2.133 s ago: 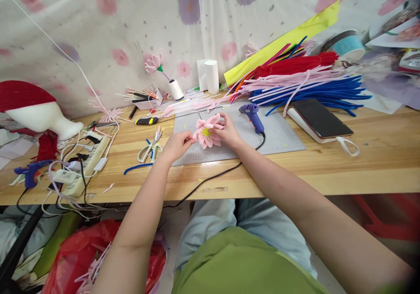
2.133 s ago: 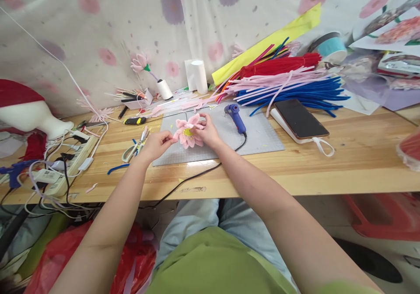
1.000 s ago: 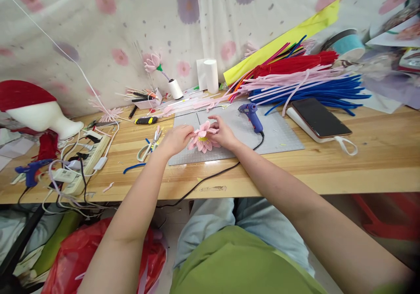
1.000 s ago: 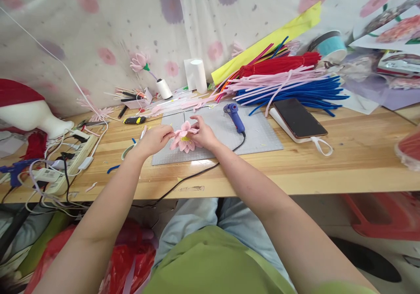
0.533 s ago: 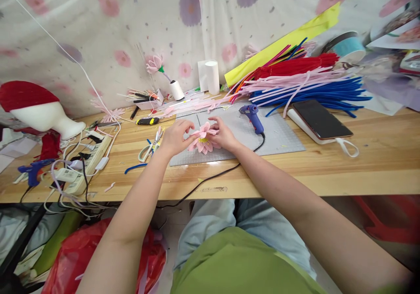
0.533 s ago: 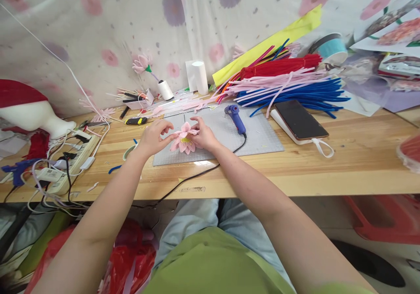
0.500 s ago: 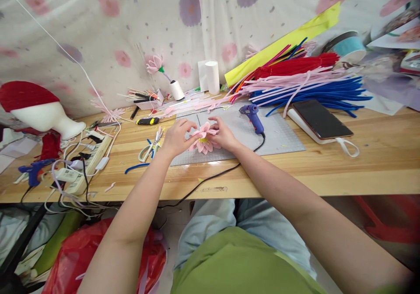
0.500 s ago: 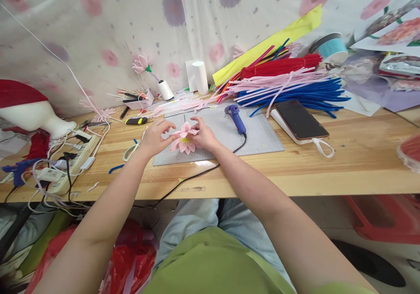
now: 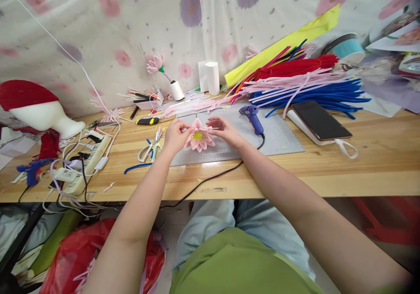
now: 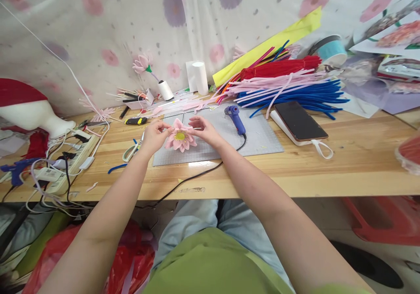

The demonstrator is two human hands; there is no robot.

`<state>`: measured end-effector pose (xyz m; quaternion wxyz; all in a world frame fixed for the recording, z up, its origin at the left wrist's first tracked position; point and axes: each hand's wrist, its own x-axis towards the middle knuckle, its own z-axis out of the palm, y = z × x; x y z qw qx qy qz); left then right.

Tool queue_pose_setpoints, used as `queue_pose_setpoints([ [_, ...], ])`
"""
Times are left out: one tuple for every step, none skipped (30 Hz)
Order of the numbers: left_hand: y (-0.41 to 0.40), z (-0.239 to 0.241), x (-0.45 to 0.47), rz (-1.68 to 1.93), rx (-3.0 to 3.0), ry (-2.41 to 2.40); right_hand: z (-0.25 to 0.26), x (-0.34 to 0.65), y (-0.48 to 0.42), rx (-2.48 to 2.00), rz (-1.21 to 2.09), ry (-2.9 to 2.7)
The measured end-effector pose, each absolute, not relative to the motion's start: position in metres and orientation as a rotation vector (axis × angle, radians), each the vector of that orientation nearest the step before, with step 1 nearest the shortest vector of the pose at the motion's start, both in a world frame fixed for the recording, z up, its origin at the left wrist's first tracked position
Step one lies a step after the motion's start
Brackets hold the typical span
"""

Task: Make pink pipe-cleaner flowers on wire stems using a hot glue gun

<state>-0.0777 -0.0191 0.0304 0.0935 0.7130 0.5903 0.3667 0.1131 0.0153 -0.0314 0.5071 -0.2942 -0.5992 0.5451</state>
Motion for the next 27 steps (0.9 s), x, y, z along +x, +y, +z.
queue_pose_setpoints([
  [-0.017, 0.029, -0.081, 1.111, 2.073, 1.751, -0.03, 0.114, 0.015, -0.72, 1.288, -1.458],
  [-0.016, 0.029, -0.085, 1.131, 2.036, 1.745, -0.029, 0.115, 0.015, -0.734, 1.265, -1.477],
  [-0.015, 0.028, -0.087, 1.144, 2.01, 1.734, -0.028, 0.115, 0.015, -0.75, 1.248, -1.495],
  [-0.015, 0.027, -0.088, 1.154, 1.996, 1.719, -0.027, 0.115, 0.014, -0.765, 1.239, -1.508],
  [-0.015, 0.026, -0.088, 1.157, 1.994, 1.705, -0.027, 0.114, 0.013, -0.775, 1.237, -1.509],
  [-0.015, 0.026, -0.088, 1.153, 2.001, 1.694, -0.027, 0.113, 0.013, -0.78, 1.236, -1.501],
  [-0.015, 0.025, -0.087, 1.143, 2.012, 1.689, -0.027, 0.112, 0.012, -0.781, 1.236, -1.488],
  [-0.016, 0.024, -0.085, 1.132, 2.025, 1.688, -0.028, 0.111, 0.013, -0.779, 1.237, -1.477],
  [-0.016, 0.024, -0.084, 1.12, 2.035, 1.686, -0.029, 0.11, 0.013, -0.779, 1.242, -1.466],
  [-0.017, 0.023, -0.082, 1.116, 2.036, 1.68, -0.03, 0.109, 0.014, -0.783, 1.253, -1.455],
  [-0.017, 0.022, -0.081, 1.12, 2.03, 1.667, -0.032, 0.109, 0.015, -0.794, 1.268, -1.441],
  [-0.017, 0.021, -0.08, 1.133, 2.01, 1.647, -0.033, 0.109, 0.017, -0.808, 1.287, -1.419],
  [-0.017, 0.021, -0.08, 1.152, 1.968, 1.619, -0.034, 0.109, 0.018, -0.821, 1.311, -1.389],
  [-0.016, 0.021, -0.081, 1.173, 1.899, 1.589, -0.036, 0.109, 0.019, -0.83, 1.34, -1.352],
  [-0.016, 0.021, -0.082, 1.188, 1.801, 1.566, -0.037, 0.109, 0.02, -0.831, 1.372, -1.314],
  [-0.014, 0.021, -0.083, 1.188, 1.677, 1.56, -0.038, 0.109, 0.021, -0.824, 1.408, -1.279],
  [-0.013, 0.022, -0.085, 1.164, 1.541, 1.564, -0.038, 0.109, 0.021, -0.811, 1.443, -1.249],
  [-0.01, 0.022, -0.087, 1.117, 1.41, 1.568, -0.038, 0.109, 0.022, -0.793, 1.476, -1.226],
  [-0.008, 0.022, -0.089, 1.048, 1.294, 1.563, -0.039, 0.109, 0.022, -0.774, 1.505, -1.211],
  [-0.005, 0.022, -0.091, 0.963, 1.203, 1.546, -0.038, 0.109, 0.021, -0.755, 1.529, -1.2],
  [-0.002, 0.021, -0.093, 0.872, 1.135, 1.514, -0.038, 0.109, 0.021, -0.738, 1.549, -1.195],
  [0.001, 0.02, -0.094, 0.785, 1.089, 1.469, -0.038, 0.11, 0.021, -0.726, 1.567, -1.191],
  [0.004, 0.018, -0.094, 0.707, 1.06, 1.424, -0.037, 0.11, 0.02, -0.717, 1.582, -1.188],
  [0.007, 0.016, -0.094, 0.643, 1.047, 1.391, -0.036, 0.111, 0.02, -0.712, 1.596, -1.187],
  [0.009, 0.014, -0.094, 0.592, 1.048, 1.374, -0.035, 0.111, 0.019, -0.708, 1.608, -1.188],
  [0.01, 0.012, -0.093, 0.555, 1.06, 1.368, -0.035, 0.112, 0.018, -0.701, 1.62, -1.191],
  [0.011, 0.011, -0.092, 0.532, 1.077, 1.371, -0.034, 0.112, 0.018, -0.69, 1.63, -1.195],
])
